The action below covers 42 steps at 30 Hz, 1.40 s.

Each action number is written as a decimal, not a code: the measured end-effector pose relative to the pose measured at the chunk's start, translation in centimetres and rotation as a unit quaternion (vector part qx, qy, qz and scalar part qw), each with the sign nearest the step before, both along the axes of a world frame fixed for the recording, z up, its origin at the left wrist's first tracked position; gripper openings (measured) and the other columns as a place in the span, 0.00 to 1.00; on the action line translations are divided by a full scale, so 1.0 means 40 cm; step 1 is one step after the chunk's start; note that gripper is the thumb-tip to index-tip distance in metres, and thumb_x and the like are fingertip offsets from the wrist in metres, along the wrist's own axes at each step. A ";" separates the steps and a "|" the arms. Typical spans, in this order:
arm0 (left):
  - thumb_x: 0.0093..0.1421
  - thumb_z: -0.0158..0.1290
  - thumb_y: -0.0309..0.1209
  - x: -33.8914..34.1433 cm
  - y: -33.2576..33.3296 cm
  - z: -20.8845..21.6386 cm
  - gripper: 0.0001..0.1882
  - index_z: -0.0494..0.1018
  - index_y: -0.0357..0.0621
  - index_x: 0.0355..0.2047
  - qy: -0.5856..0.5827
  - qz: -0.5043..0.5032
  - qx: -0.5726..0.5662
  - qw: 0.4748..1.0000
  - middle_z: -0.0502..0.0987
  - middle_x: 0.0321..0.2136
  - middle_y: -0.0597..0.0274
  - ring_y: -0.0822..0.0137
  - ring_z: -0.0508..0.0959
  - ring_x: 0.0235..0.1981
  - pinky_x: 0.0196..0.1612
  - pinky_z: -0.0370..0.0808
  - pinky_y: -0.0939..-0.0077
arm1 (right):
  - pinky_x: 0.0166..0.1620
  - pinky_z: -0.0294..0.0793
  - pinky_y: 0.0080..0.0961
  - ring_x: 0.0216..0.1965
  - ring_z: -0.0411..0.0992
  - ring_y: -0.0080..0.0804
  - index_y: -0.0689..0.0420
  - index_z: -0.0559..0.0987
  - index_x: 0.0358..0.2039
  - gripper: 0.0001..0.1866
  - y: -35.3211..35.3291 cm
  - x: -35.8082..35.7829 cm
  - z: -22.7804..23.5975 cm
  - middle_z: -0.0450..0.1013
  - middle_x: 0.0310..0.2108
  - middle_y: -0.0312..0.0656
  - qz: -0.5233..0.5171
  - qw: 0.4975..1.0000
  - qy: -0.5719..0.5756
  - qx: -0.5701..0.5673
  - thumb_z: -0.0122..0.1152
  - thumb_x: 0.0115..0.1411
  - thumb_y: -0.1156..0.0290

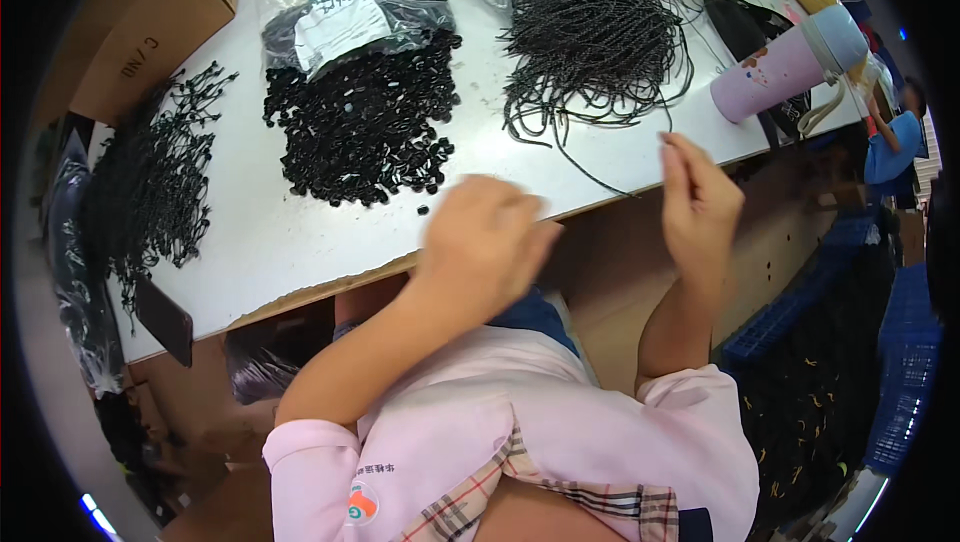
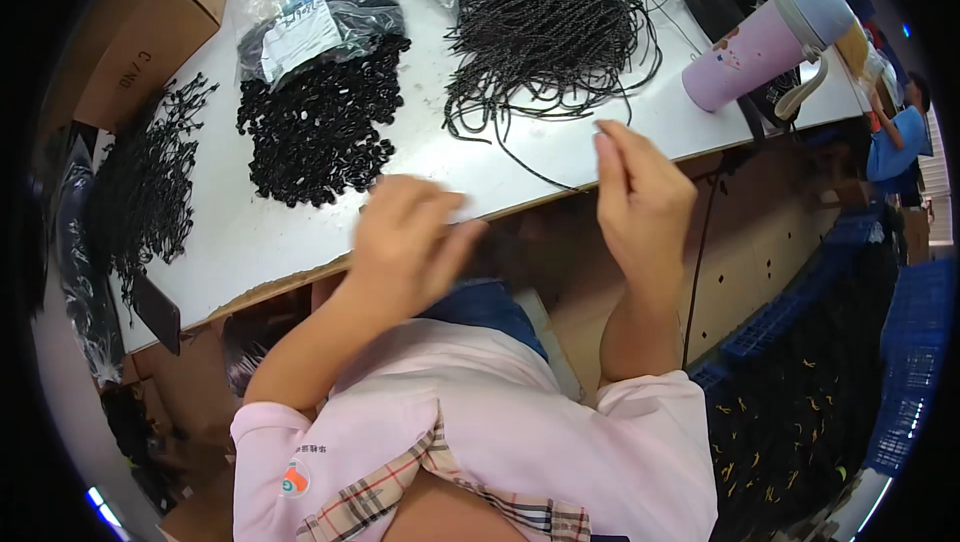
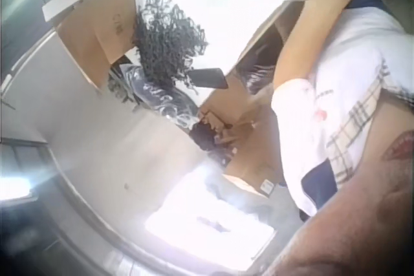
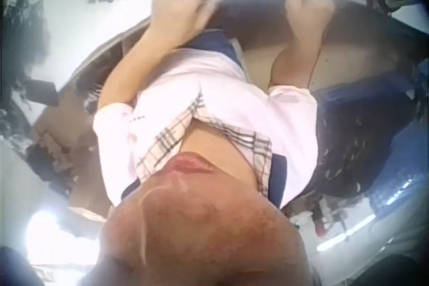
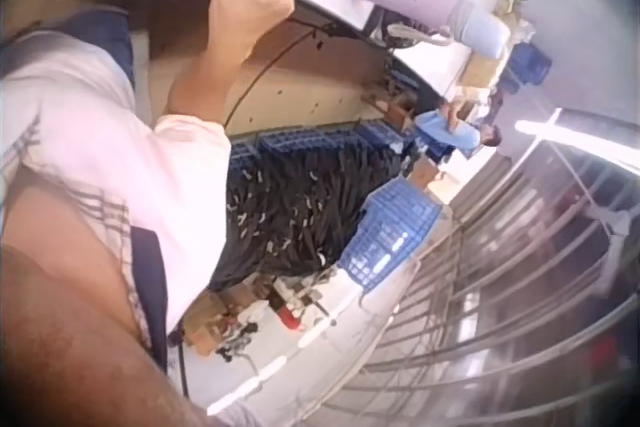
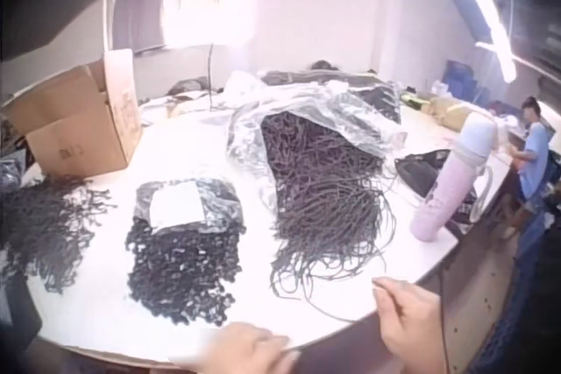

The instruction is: Manually attaching small black plastic link components to a black cord on a workbench.

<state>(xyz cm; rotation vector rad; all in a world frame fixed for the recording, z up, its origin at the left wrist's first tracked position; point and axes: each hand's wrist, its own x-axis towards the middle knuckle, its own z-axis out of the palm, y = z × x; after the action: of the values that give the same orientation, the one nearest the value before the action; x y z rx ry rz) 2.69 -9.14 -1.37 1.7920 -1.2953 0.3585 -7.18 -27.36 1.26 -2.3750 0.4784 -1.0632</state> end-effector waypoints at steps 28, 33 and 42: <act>0.53 0.50 0.22 -0.036 0.209 0.016 0.07 0.70 0.33 0.33 0.646 -0.076 -0.111 0.751 0.72 0.26 0.59 0.77 0.70 0.23 0.22 0.70 0.87 | 0.25 0.61 0.13 0.22 0.62 0.19 0.62 0.75 0.36 0.10 0.275 0.020 -0.063 0.67 0.21 0.36 0.366 0.840 0.052 0.398 0.53 0.52 0.78; 0.53 0.49 0.21 -0.050 0.214 0.000 0.11 0.70 0.32 0.38 0.617 -0.094 -0.143 0.768 0.73 0.28 0.57 0.75 0.74 0.26 0.27 0.73 0.85 | 0.24 0.61 0.12 0.23 0.63 0.16 0.63 0.75 0.35 0.09 0.276 0.017 -0.053 0.67 0.23 0.36 0.362 0.876 0.051 0.314 0.53 0.51 0.80; 0.50 0.51 0.17 -0.072 0.211 0.007 0.12 0.71 0.34 0.37 0.519 -0.055 -0.107 0.847 0.74 0.29 0.58 0.74 0.75 0.28 0.33 0.73 0.84 | 0.29 0.68 0.11 0.28 0.68 0.17 0.66 0.72 0.30 0.04 0.301 0.010 -0.043 0.69 0.26 0.37 0.361 0.776 0.019 0.517 0.52 0.52 0.81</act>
<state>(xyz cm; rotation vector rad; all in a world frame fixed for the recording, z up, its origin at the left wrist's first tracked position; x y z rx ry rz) -0.19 -0.70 -1.10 1.3451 -0.5272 -0.4855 -6.79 -15.30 -0.47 -1.3382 0.0615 -0.2306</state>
